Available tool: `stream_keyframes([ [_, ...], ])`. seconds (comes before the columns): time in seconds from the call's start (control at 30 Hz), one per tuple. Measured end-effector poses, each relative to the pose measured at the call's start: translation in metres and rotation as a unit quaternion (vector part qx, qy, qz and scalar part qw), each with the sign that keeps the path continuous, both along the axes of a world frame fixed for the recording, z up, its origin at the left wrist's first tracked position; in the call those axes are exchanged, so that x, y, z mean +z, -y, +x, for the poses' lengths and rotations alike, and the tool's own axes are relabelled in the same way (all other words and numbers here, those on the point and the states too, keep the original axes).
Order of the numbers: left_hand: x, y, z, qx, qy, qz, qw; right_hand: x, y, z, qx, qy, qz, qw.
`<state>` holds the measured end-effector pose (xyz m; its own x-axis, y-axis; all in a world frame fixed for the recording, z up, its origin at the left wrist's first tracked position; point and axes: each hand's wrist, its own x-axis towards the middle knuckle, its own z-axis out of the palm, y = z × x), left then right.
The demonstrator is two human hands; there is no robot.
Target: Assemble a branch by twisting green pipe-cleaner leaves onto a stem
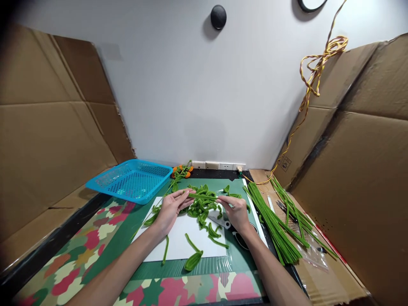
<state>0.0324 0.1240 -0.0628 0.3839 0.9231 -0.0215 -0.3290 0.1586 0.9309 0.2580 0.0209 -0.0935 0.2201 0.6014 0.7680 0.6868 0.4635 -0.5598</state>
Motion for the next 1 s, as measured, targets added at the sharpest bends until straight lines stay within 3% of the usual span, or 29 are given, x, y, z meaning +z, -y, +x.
stream_keyframes([
  [0.5,0.003,-0.007,-0.005,0.069,-0.081,0.057,0.993,0.002,-0.008,0.011,0.014,-0.029,-0.008,0.999],
  [1.0,0.002,-0.008,-0.007,0.066,-0.099,0.061,0.991,0.011,-0.011,0.008,0.021,-0.08,-0.025,0.996],
])
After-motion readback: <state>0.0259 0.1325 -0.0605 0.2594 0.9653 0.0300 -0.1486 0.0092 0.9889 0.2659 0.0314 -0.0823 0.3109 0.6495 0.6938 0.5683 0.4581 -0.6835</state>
